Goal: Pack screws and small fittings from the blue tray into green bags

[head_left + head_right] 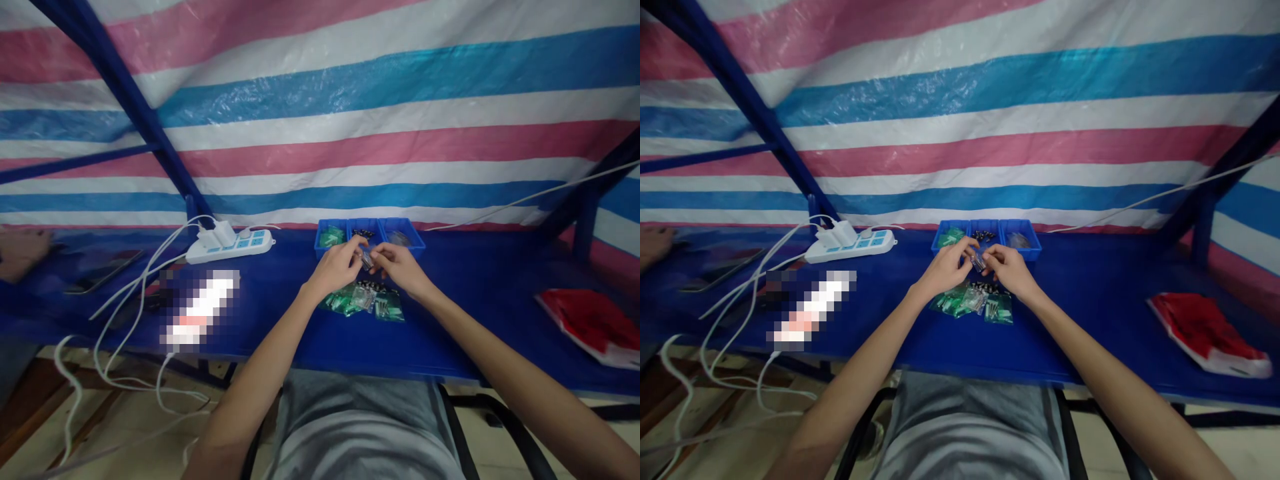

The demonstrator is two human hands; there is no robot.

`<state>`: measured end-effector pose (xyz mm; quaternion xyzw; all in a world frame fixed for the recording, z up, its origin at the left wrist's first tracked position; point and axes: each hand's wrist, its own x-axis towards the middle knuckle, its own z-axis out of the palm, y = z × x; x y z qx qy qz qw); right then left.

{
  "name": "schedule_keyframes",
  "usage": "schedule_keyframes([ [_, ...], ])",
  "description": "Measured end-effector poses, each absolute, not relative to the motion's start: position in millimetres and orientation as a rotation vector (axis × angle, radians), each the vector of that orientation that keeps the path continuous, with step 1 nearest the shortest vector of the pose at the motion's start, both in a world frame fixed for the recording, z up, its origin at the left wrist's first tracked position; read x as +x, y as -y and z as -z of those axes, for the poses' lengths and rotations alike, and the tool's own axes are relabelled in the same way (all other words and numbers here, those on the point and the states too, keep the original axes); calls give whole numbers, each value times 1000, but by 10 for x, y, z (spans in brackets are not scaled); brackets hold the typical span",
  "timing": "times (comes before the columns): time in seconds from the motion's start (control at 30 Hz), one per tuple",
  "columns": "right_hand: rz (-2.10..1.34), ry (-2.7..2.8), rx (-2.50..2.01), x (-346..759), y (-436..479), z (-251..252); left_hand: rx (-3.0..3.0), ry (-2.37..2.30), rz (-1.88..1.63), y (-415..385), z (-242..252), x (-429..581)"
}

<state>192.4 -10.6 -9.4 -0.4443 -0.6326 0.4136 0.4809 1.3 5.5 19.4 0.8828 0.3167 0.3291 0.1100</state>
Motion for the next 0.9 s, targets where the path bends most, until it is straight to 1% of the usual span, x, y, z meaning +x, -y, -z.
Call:
schedule_keyframes([
  [0.27, -991, 1478, -1121, 1939, 91, 107, 2770, -904, -888, -116, -129, -29],
  [0.43, -992, 1474, -1180, 1929, 84, 120, 2806, -917, -942, -155, -116, -50],
  [0.8, -802, 1706, -1232, 1977, 109, 37, 2640, -1032, -980, -162, -138, -43],
  [0.9, -805, 1715, -1226, 1976, 103, 52, 2609, -1021, -1018, -141, -154, -30],
])
